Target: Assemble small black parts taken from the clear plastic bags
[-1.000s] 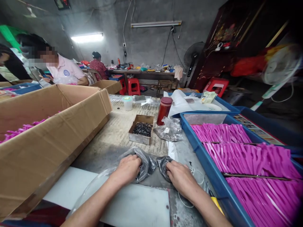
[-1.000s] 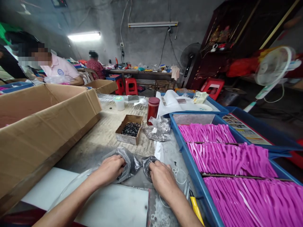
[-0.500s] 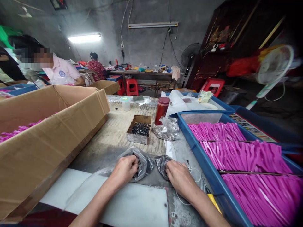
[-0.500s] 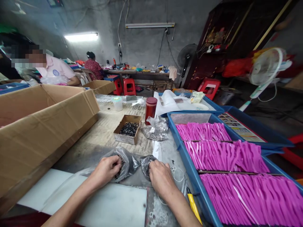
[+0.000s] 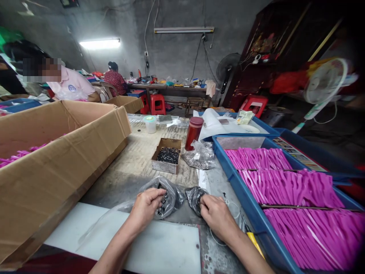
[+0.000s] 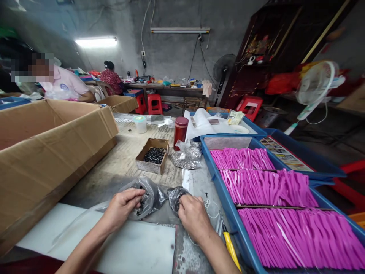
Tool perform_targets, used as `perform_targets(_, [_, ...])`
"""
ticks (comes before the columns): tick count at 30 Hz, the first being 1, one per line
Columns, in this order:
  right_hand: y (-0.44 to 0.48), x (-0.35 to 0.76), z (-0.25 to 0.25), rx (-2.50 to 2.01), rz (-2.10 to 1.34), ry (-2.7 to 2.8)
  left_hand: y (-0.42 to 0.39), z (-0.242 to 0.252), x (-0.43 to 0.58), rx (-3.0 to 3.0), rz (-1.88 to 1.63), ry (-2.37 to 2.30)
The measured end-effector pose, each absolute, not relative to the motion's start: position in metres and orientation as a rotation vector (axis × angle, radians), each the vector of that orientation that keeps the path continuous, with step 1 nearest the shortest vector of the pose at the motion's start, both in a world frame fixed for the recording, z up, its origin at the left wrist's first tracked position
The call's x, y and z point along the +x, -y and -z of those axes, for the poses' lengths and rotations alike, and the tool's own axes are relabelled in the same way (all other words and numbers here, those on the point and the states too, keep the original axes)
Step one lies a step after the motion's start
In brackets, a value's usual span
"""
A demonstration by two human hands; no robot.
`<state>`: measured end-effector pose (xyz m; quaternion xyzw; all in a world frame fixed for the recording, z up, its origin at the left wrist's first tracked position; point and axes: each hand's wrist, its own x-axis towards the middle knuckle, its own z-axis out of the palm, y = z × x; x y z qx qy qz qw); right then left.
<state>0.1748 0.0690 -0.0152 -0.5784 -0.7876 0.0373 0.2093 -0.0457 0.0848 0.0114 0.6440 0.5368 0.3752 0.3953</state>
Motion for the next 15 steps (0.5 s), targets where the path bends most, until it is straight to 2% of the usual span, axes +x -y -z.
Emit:
perform_targets(6, [-0.068, 0.174, 0.014, -1.577, -0.096, 2.134, -0.076, -0.017, -0.040, 1.374, -0.909, -1.312])
perform_targets(15, [-0.064, 0.172, 0.011, -1.615, -0.174, 2.064, -0.068, -0.022, -0.026, 0.965, -0.952, -0.985])
